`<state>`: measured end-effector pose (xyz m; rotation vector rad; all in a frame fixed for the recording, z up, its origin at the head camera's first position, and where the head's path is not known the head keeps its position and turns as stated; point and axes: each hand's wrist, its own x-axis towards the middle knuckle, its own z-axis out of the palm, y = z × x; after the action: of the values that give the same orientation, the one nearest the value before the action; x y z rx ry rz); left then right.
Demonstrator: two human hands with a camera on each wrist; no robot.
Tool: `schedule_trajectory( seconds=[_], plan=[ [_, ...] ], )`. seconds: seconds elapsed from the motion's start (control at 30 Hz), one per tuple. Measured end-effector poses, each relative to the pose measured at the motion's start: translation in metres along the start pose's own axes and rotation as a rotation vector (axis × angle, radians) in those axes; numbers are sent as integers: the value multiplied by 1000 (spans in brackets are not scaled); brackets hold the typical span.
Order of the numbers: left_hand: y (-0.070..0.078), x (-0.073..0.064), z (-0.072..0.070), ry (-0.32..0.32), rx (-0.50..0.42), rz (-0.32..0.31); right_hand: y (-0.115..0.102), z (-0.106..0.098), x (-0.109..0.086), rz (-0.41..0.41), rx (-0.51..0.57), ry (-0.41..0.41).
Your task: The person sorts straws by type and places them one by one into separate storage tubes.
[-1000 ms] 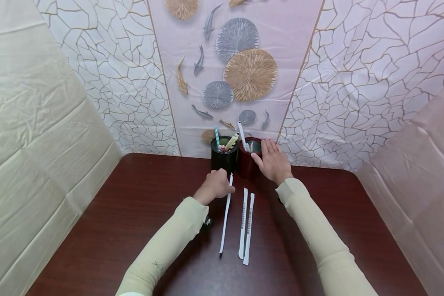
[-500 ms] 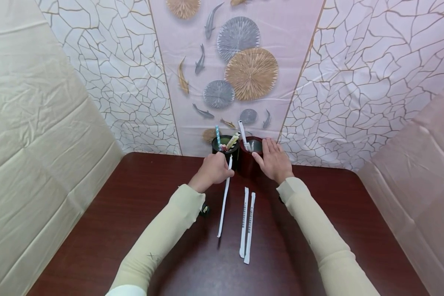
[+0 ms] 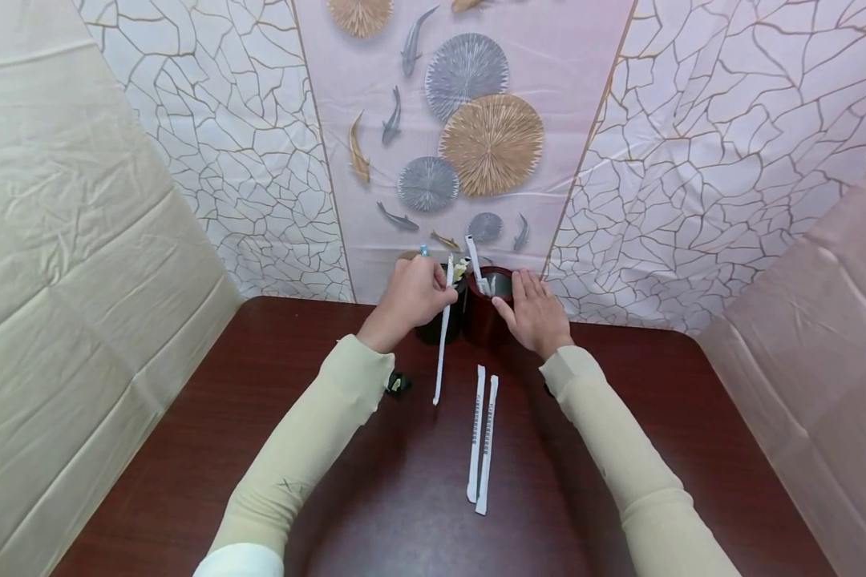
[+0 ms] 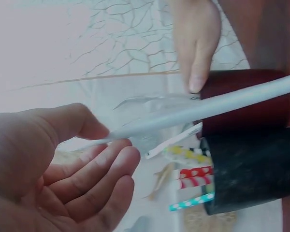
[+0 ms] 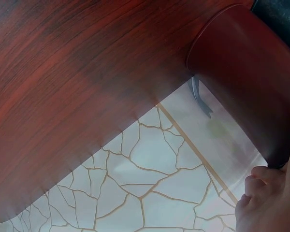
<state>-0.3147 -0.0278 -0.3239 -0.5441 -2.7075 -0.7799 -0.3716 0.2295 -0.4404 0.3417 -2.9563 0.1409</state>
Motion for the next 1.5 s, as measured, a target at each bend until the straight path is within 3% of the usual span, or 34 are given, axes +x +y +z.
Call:
schedule_trajectory(
  seconds=[0.43,0.87,1.13,1.5],
  plan=[
    [16,11,-30,190,-104,47,0,0,0,-8,-12,19],
    [39,23,-56,318,-153,86,0,1,1,-8,-15,6],
    [41,26,-54,356,-182,92,1,2,0,-6,-8,19],
    [35,32,-32,362,-221,111,1,2,1,-10,-17,10]
  ],
)
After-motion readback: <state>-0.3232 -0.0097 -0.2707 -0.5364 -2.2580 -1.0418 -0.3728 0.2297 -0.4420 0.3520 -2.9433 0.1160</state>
